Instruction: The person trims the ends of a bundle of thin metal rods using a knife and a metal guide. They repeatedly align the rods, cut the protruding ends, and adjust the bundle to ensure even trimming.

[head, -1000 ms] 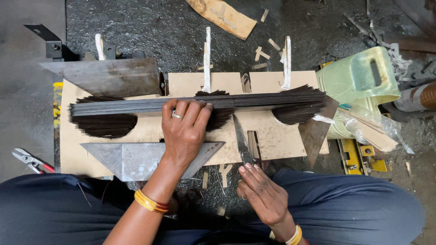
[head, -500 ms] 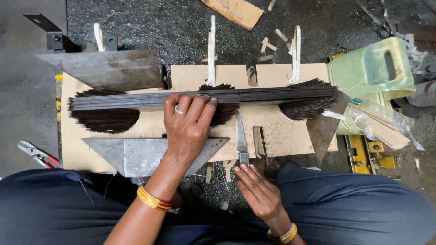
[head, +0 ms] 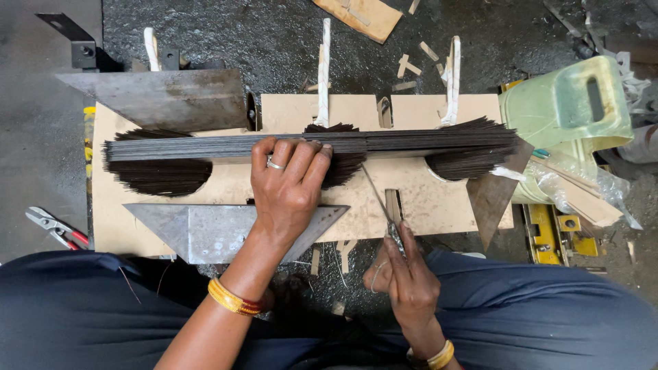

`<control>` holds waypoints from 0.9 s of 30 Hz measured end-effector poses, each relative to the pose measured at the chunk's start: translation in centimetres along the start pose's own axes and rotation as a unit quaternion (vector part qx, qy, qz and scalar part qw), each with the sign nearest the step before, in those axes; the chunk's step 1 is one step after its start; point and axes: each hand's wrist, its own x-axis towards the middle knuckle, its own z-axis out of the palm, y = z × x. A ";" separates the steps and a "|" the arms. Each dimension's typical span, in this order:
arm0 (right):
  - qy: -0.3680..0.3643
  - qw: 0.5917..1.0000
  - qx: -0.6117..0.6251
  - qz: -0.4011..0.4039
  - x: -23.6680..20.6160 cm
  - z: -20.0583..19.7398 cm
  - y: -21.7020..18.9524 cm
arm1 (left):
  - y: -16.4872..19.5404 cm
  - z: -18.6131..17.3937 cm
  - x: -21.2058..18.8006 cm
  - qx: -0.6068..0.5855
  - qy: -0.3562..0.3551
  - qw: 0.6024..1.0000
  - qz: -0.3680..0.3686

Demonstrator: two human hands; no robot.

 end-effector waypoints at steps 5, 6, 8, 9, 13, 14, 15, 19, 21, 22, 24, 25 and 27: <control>-0.054 0.948 0.217 0.226 0.1 -2.4 -1.6 | 0.0 0.0 0.0 -0.002 0.000 1.000 -0.002; -0.072 0.902 0.293 0.308 0.3 -2.8 -2.0 | 0.0 0.0 0.0 -0.001 -0.001 1.000 -0.002; -0.069 0.805 0.404 0.429 1.3 -3.4 -2.1 | 0.0 0.0 0.0 -0.002 -0.002 1.000 -0.001; -0.066 0.745 0.455 0.484 1.8 -3.7 -2.0 | 0.0 -0.1 0.0 -0.001 -0.003 1.000 0.000; -0.045 0.682 0.514 0.519 2.9 -4.5 -1.2 | 0.0 -0.1 0.0 0.000 -0.009 1.000 -0.001; -0.046 0.674 0.517 0.525 3.1 -4.6 -1.0 | -0.1 -0.1 0.1 0.001 -0.010 1.000 -0.003; -0.048 0.667 0.520 0.532 3.3 -4.8 -0.8 | -0.1 -0.1 0.1 -0.002 -0.010 1.000 -0.004; -0.072 0.665 0.513 0.538 5.3 -6.1 0.5 | -0.3 0.0 0.1 -0.005 -0.011 1.000 -0.003; -0.090 0.678 0.505 0.526 6.7 -6.8 1.1 | -0.5 0.1 0.0 -0.007 -0.011 1.000 -0.001; -0.087 0.671 0.513 0.528 7.2 -6.9 1.1 | -0.5 0.1 0.0 -0.008 -0.010 1.000 -0.002; -0.081 0.654 0.528 0.535 7.5 -6.8 0.6 | -0.5 0.3 -0.1 -0.009 -0.008 1.000 -0.004; -0.080 0.661 0.517 0.538 7.1 -6.4 -0.1 | -0.5 0.4 -0.2 -0.008 -0.005 1.000 -0.004; -0.076 0.676 0.497 0.539 5.5 -4.8 -2.3 | -0.5 0.6 -0.2 -0.003 0.000 1.000 -0.005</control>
